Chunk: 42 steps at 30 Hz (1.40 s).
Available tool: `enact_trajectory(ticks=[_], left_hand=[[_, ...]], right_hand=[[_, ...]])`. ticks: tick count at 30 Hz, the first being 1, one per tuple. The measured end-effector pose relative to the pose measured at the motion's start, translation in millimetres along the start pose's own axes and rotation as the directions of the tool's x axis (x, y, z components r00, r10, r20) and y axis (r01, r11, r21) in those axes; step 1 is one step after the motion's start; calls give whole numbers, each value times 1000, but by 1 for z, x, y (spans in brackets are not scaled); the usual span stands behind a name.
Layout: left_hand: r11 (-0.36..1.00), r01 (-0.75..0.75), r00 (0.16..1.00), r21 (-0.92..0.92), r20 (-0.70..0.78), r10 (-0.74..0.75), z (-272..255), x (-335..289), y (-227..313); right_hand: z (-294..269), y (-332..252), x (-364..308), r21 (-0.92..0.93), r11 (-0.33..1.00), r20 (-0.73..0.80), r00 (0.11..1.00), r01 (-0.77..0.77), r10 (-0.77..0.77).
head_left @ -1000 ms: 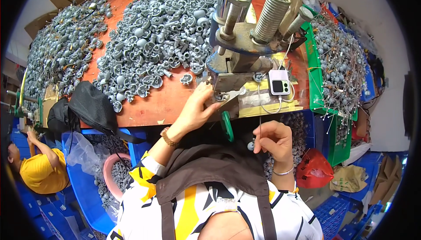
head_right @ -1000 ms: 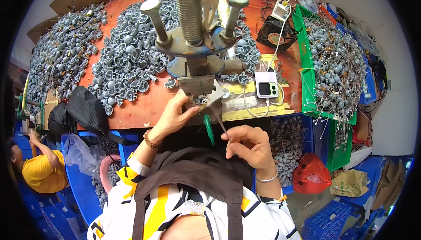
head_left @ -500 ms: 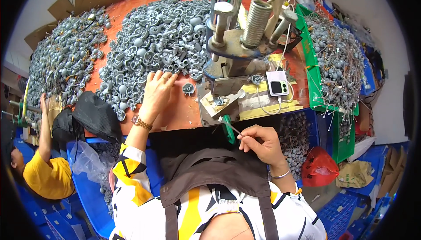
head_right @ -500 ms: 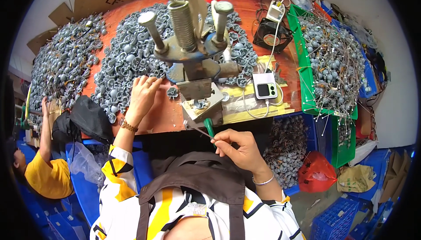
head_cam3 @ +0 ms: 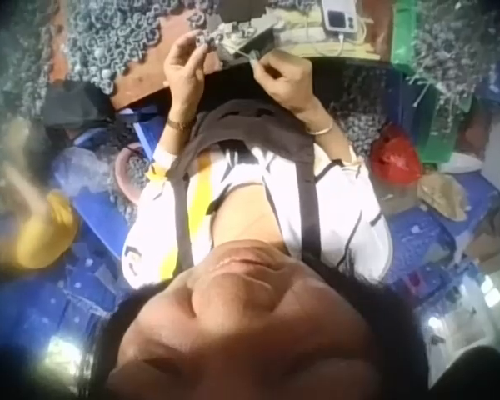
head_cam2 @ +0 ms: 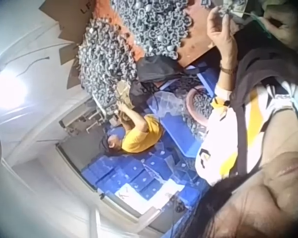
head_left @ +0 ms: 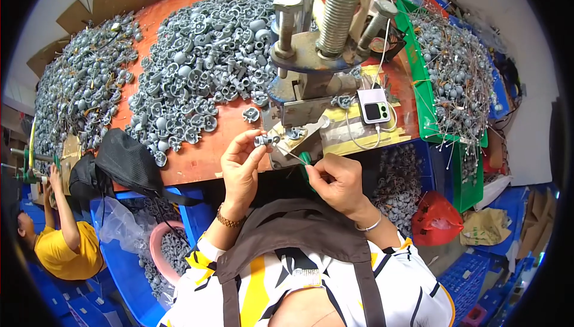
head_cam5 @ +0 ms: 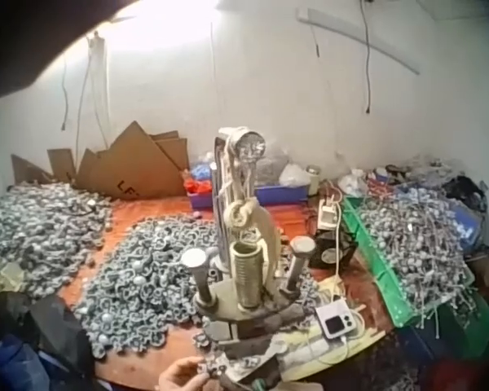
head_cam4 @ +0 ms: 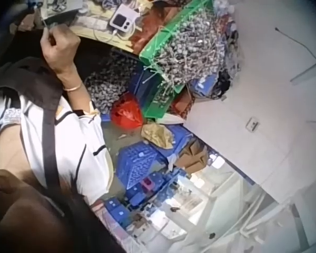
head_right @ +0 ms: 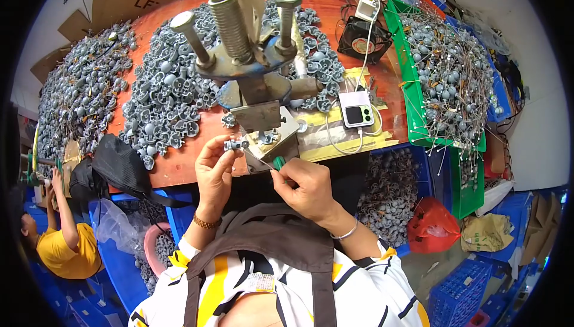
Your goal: Assembling small metal components using a manual press machine.
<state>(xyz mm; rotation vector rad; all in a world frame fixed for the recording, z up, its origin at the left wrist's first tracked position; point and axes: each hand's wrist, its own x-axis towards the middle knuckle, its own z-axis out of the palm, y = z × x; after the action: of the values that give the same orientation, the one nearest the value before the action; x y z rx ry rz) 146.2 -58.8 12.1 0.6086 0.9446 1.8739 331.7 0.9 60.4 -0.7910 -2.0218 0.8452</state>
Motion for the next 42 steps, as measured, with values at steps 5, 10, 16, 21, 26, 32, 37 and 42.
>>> enact_trajectory(ticks=[5,10,16,21,26,32,37,42], left_hand=[[995,20,997,94,69,-26,5,-4,0],[965,248,935,84,238,-262,11,-15,0],[523,-555,795,648,598,103,39,-13,25],[297,-769,639,566,685,350,32,-10,24],[693,-424,890,583,127,438,7,-6,32],[-116,-502,706,857,484,517,22,-15,39],[236,-613,783,754,541,306,35,-20,15],[358,-494,869,792,452,200,30,-16,7]], right_hand=[[-2,1,-1,-52,995,39,995,89,-87],[0,5,2,77,994,16,997,73,-74],[-5,24,-9,524,532,426,745,-665,513],[-4,26,-6,641,333,501,705,-692,501],[-3,40,1,282,902,196,940,-328,280],[7,30,9,129,978,142,979,-164,146],[17,22,15,299,944,212,974,-141,78],[15,29,12,391,868,267,940,-307,213]])
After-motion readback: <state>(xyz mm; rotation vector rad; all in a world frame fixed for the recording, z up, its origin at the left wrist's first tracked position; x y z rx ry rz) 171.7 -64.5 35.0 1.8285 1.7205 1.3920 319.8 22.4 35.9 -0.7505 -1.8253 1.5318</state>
